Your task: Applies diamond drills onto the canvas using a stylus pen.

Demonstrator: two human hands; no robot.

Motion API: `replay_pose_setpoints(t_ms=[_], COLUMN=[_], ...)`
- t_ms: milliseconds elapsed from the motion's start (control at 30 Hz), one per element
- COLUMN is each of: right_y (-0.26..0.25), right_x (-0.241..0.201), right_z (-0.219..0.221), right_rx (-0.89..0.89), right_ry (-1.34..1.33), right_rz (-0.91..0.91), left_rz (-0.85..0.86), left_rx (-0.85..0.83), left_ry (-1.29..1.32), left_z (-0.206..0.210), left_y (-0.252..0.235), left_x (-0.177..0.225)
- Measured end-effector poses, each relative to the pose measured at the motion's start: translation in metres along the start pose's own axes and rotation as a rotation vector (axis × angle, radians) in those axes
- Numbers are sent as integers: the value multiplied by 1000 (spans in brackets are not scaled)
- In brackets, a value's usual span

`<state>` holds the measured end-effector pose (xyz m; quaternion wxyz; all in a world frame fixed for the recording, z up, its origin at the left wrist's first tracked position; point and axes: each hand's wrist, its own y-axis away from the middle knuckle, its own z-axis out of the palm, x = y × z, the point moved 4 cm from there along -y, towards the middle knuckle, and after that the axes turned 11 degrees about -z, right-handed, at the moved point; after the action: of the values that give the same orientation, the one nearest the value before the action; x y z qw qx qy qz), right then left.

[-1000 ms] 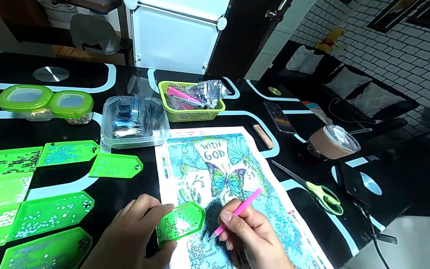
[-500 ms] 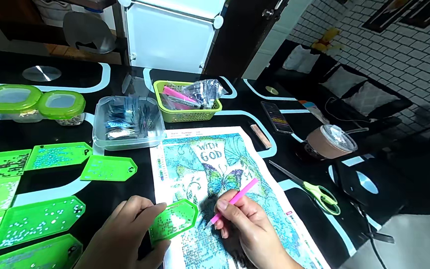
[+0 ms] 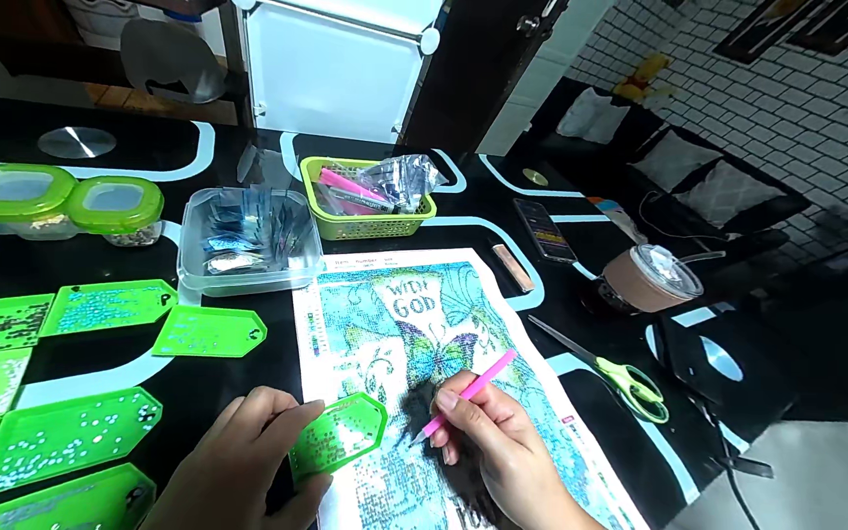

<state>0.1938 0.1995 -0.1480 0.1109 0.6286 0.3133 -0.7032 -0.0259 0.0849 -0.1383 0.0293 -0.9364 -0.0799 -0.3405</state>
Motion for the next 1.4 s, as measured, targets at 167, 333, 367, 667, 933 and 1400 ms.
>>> replay_pose_setpoints(t_ms=[167,333,367,667,933,1400], right_y=[4,7,8,11,13,44], right_x=[-2,-2,-2,0,-4,-15], right_z=[-2,-4,-4,-4,-3,16], right_rx=[5,-2,-2,19,-6,-222], right_ry=[-24,-33,-31,-31,-22,250], right_rz=[-4,-4,-3,-5,-12,-184], left_rz=[-2,1,1,5,20,22], left_rx=[-26,-22,-21,-17,8,25], left_ry=[3,4,0,-7,-24,-27], left_z=[-1,-1,-1,-1,0,0], left_y=[0,0,0,0,1,1], left_x=[0,0,0,0,0,0])
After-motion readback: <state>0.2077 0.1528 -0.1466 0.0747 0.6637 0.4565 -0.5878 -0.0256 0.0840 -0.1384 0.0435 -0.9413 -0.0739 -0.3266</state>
